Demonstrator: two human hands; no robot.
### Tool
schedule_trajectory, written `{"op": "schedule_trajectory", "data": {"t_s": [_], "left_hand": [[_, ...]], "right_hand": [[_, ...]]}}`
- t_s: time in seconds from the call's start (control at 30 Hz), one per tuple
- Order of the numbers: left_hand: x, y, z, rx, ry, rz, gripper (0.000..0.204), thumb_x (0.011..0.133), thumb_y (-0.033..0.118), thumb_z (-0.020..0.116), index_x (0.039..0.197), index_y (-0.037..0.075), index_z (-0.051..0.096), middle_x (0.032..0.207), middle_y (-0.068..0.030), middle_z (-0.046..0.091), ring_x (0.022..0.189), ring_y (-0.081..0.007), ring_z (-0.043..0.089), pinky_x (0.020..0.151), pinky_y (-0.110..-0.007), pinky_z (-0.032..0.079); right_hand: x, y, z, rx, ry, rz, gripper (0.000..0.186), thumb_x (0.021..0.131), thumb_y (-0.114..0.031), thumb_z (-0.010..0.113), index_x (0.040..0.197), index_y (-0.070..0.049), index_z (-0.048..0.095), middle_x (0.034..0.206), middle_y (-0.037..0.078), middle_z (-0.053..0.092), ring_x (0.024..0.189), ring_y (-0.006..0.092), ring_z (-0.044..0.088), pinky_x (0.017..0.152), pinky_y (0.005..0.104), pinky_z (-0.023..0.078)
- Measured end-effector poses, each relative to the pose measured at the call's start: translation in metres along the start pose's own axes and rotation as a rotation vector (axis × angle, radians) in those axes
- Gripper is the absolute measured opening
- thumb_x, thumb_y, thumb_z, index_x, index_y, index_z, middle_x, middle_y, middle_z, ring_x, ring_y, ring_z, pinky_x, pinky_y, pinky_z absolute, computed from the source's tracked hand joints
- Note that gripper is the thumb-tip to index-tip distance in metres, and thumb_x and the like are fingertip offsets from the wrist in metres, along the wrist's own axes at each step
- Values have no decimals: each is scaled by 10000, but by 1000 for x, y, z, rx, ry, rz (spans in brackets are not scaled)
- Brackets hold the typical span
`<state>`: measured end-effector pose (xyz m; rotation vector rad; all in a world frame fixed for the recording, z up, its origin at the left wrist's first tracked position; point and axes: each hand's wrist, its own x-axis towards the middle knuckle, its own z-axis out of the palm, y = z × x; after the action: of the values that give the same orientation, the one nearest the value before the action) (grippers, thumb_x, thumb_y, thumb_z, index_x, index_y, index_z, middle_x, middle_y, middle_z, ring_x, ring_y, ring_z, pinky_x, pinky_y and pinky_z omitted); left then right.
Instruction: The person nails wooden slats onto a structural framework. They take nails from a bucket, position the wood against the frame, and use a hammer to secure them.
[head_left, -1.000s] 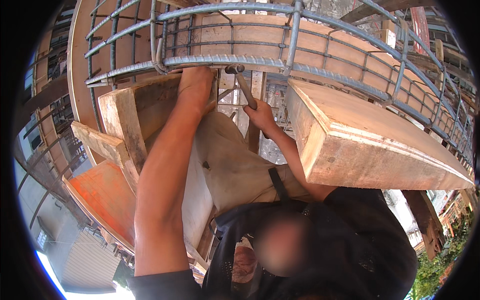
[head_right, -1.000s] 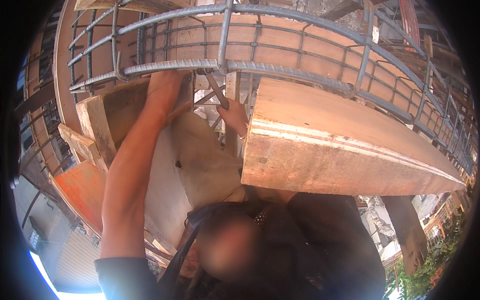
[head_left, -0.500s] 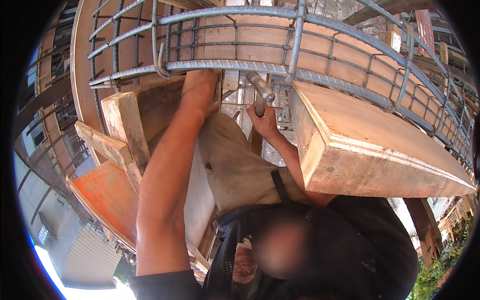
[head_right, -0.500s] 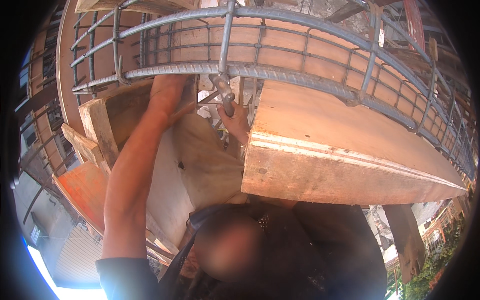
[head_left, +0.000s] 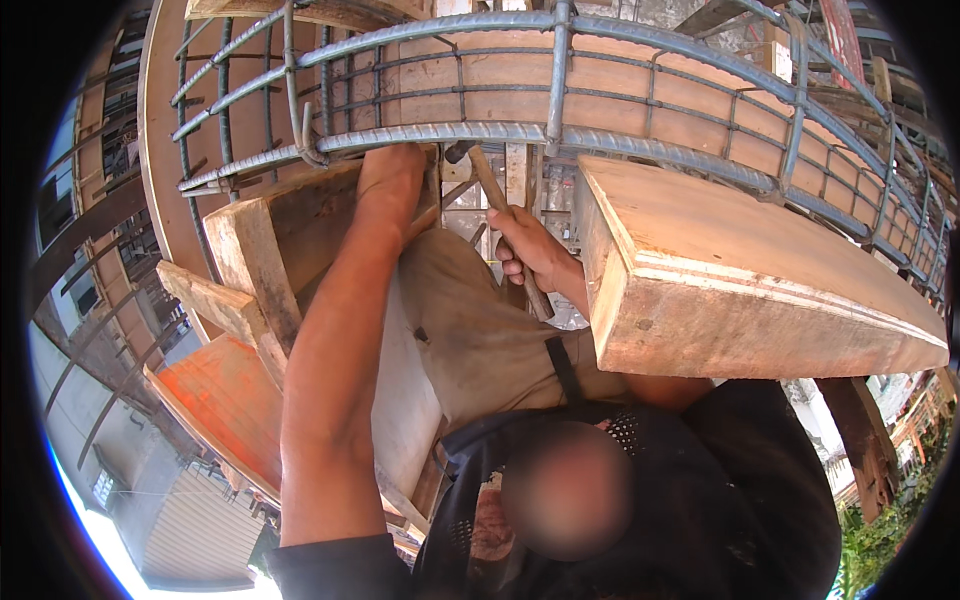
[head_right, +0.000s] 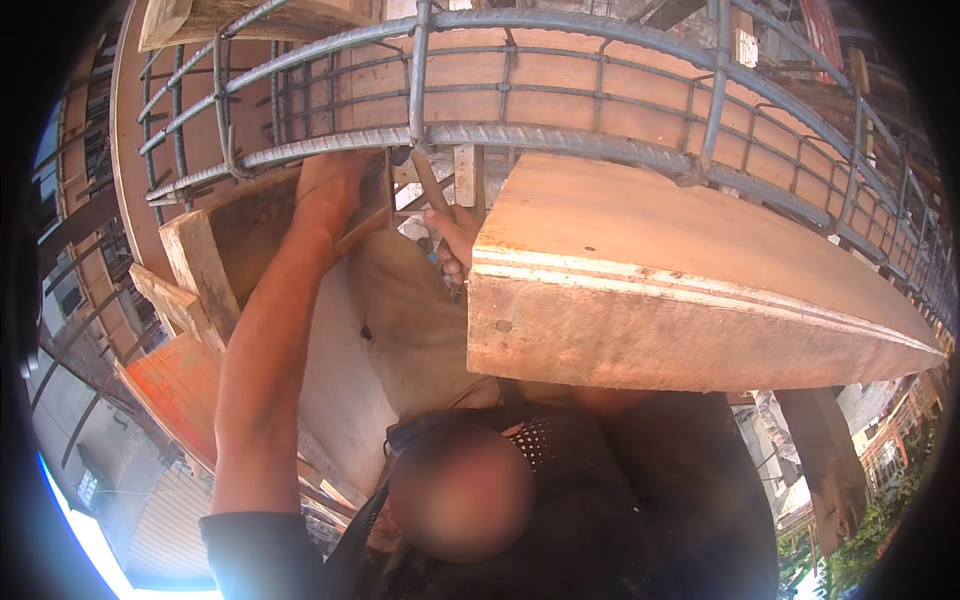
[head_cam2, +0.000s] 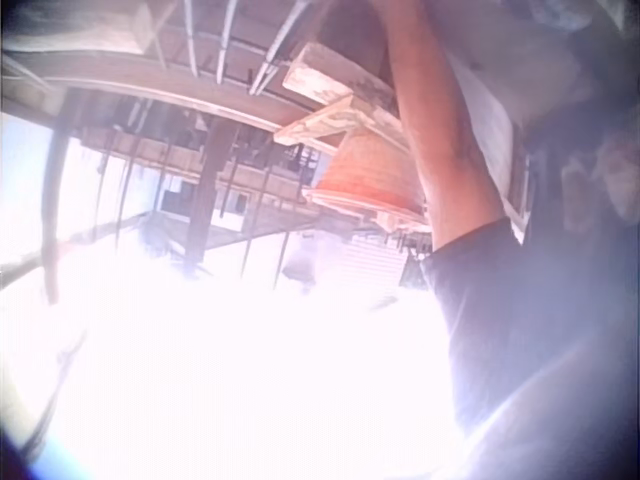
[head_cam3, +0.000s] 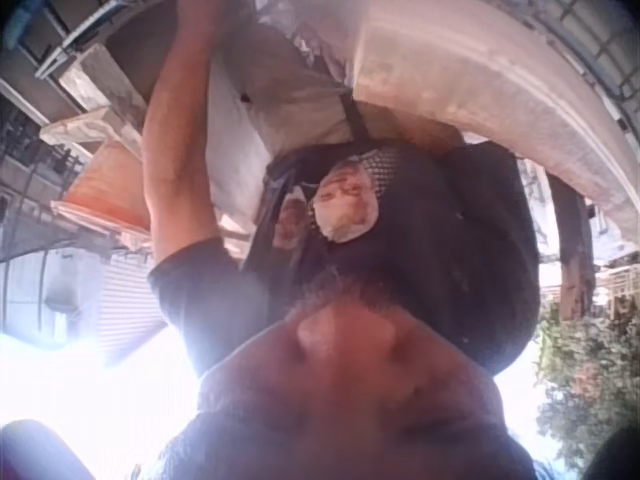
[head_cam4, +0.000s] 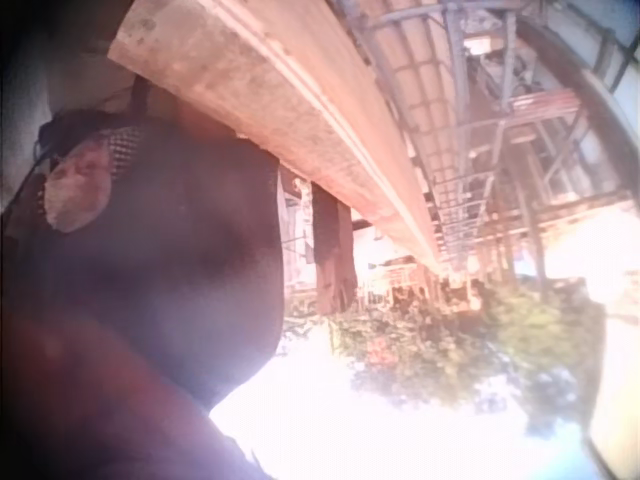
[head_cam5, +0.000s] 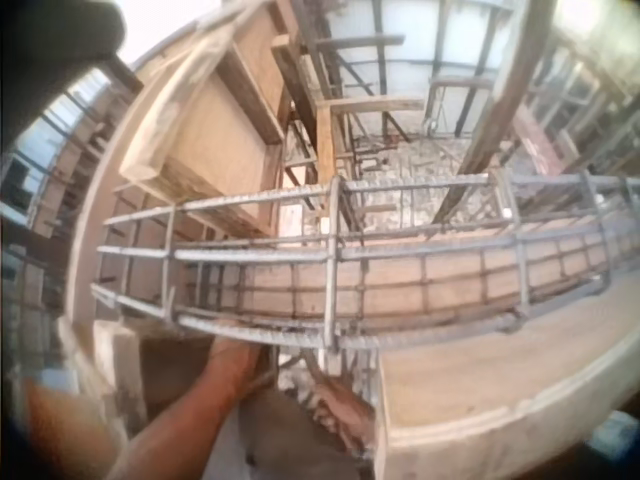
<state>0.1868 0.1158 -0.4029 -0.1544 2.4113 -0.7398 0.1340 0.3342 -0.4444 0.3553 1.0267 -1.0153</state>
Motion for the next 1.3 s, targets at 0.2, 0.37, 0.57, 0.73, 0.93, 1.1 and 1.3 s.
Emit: {"op": "schedule_trajectory", "data": {"t_s": [0.2, 0.37, 0.57, 0.73, 0.93, 1.1, 1.3], "left_hand": [[7, 0, -21, -30, -140, 40, 323, 822, 212, 690, 1127, 135, 763, 1157, -102, 726, 1182, -321, 632, 963, -568, 487], [5, 0, -27, -34, -190, 91, 295, 818, 215, 683, 1077, 100, 768, 1036, -122, 752, 1001, -331, 712, 675, -578, 592], [1, -6, -27, 61, -40, 76, 277, 814, 221, 680, 1025, 65, 764, 958, -150, 754, 885, -343, 738, 633, -605, 595], [-3, -4, -17, 31, -43, 72, 244, 820, 217, 675, 1006, 90, 769, 959, -131, 758, 894, -326, 740, 644, -587, 611], [9, -2, -24, 16, -98, 60, 250, 828, 219, 673, 1026, 99, 768, 985, -125, 758, 914, -311, 739, 642, -571, 615], [6, -5, -18, 15, -56, 103, 250, 836, 210, 663, 1036, 100, 765, 1003, -125, 757, 947, -316, 730, 629, -558, 610], [3, 1, 4, -82, -51, 94, 290, 810, 210, 680, 1063, 95, 761, 1058, -132, 751, 1009, -326, 715, 638, -570, 609]], "right_hand": [[-14, -6, 50, 924, -18, 37, 339, 1038, -476, 512, 944, -157, 449, 741, -11, 492, 475, 66, 414, 410, 251, 374], [28, 14, 62, 1155, -422, 169, 354, 1043, -501, 476, 951, -162, 436, 713, -20, 465, 501, 96, 417, 484, 281, 407], [-8, -13, 94, 1202, 342, -87, 378, 1037, -487, 476, 884, -148, 408, 655, -44, 420, 431, 76, 392, 414, 273, 364], [8, 30, 68, 810, -307, 146, 409, 1047, -531, 456, 897, -152, 414, 706, -24, 438, 530, 92, 407, 528, 299, 420], [7, -19, 85, 1136, -69, 57, 388, 1061, -509, 435, 914, -150, 423, 667, -42, 422, 484, 81, 394, 483, 286, 401], [-28, -13, 74, 972, 24, -90, 381, 1064, -485, 443, 906, -139, 416, 656, -41, 427, 467, 75, 398, 467, 275, 404], [9, 12, 61, 1079, -392, 192, 381, 1033, -498, 521, 905, -154, 424, 644, -54, 423, 438, 59, 386, 420, 264, 383]]}}
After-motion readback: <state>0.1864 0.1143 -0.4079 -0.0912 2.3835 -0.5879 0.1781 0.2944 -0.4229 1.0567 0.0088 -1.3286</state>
